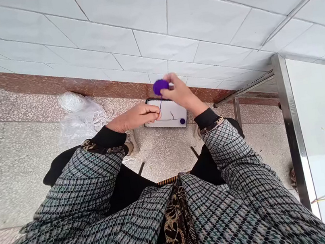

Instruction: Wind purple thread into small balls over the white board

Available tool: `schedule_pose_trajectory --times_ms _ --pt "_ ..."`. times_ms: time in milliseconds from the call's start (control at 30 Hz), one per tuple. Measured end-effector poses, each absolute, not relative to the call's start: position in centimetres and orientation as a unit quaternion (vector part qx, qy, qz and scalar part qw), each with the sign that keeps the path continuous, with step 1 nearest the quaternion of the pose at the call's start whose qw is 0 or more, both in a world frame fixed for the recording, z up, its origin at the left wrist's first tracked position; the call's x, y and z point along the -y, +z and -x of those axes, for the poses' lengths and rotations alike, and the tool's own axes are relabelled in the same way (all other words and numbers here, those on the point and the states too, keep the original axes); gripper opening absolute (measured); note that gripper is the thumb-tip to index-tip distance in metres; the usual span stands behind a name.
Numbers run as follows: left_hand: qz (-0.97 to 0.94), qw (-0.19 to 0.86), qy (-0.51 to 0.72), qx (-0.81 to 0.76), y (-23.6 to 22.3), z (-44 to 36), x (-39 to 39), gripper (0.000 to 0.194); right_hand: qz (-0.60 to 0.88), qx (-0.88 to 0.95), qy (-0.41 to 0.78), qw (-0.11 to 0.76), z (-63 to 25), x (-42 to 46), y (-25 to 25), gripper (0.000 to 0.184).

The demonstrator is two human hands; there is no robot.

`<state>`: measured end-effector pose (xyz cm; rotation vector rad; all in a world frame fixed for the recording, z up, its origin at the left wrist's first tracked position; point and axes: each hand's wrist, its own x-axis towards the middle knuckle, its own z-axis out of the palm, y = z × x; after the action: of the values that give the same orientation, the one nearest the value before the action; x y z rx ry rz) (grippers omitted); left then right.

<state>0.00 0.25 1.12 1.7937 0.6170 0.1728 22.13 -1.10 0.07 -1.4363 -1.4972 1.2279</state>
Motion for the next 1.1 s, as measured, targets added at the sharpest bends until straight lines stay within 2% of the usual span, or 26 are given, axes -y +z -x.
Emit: schedule_pose_trajectory --times_ms 67,100,133,167,233,300,333,400,467,533,600,633,667,733,800,867,1000,1100 --pt "-0.773 0.558 0.104 -0.284 1.2 0.3 -0.7 0.017 0.528 0.667 0.486 0.2 -22.4 1.8 0.7 0.034" --pt "-0.771 0.546 0.128 -0.302 1.1 0.5 -1.0 0.016 0.486 0.69 0.517 0.142 -22.6 2.1 1.1 0.034" --pt "-0.765 0.537 0.15 -0.322 0.9 0.7 -1.3 0.015 0.438 0.691 0.562 0.12 -22.8 2.4 1.6 0.037" --pt "-0.758 0.531 0.167 -0.341 0.6 0.8 -1.6 0.015 0.397 0.672 0.609 0.14 -23.1 2.5 1.9 0.041" --pt "-0.745 0.532 0.175 -0.363 0.2 0.7 -1.7 0.015 0.364 0.597 0.663 0.269 -23.5 2.5 2.3 0.052" --pt "-0.746 0.55 0.141 -0.348 0.0 0.2 -1.3 0.016 0.388 0.523 0.64 0.409 -23.5 2.0 2.0 0.058" --pt "-0.753 0.562 0.113 -0.324 0.0 -0.1 -1.0 0.017 0.413 0.498 0.614 0.453 -23.5 1.7 1.7 0.057" --pt "-0.768 0.58 0.063 -0.264 0.2 -0.6 -0.3 0.019 0.477 0.478 0.568 0.471 -23.2 1.3 0.9 0.049" --pt "-0.778 0.584 0.054 -0.225 0.6 -0.7 0.0 0.02 0.548 0.513 0.527 0.399 -22.9 1.3 0.3 0.04" --pt "-0.78 0.575 0.083 -0.232 0.8 -0.3 -0.3 0.018 0.573 0.6 0.497 0.253 -22.8 1.7 0.4 0.034" --pt "-0.773 0.556 0.126 -0.277 0.9 0.3 -1.0 0.017 0.508 0.668 0.531 0.116 -23.0 2.3 1.0 0.033" --pt "-0.768 0.545 0.146 -0.304 0.8 0.6 -1.3 0.016 0.457 0.672 0.575 0.093 -23.1 2.5 1.4 0.036" --pt "-0.761 0.535 0.163 -0.329 0.6 0.8 -1.6 0.015 0.41 0.656 0.623 0.113 -23.3 2.7 1.8 0.04" --pt "-0.749 0.526 0.181 -0.361 0.3 0.8 -1.9 0.015 0.369 0.584 0.679 0.247 -23.5 2.7 2.3 0.053" --pt "-0.744 0.538 0.166 -0.359 0.1 0.5 -1.7 0.015 0.401 0.511 0.652 0.391 -23.5 2.4 2.5 0.063" --pt "-0.749 0.566 0.118 -0.323 0.0 -0.1 -1.1 0.016 0.456 0.468 0.601 0.46 -23.2 2.1 2.2 0.065" --pt "-0.774 0.588 0.051 -0.23 0.4 -1.0 -0.1 0.021 0.512 0.474 0.547 0.463 -22.2 1.6 0.8 0.053" --pt "-0.791 0.57 0.068 -0.209 0.9 -0.8 -0.1 0.022 0.564 0.535 0.485 0.401 -22.0 1.7 -0.2 0.039"
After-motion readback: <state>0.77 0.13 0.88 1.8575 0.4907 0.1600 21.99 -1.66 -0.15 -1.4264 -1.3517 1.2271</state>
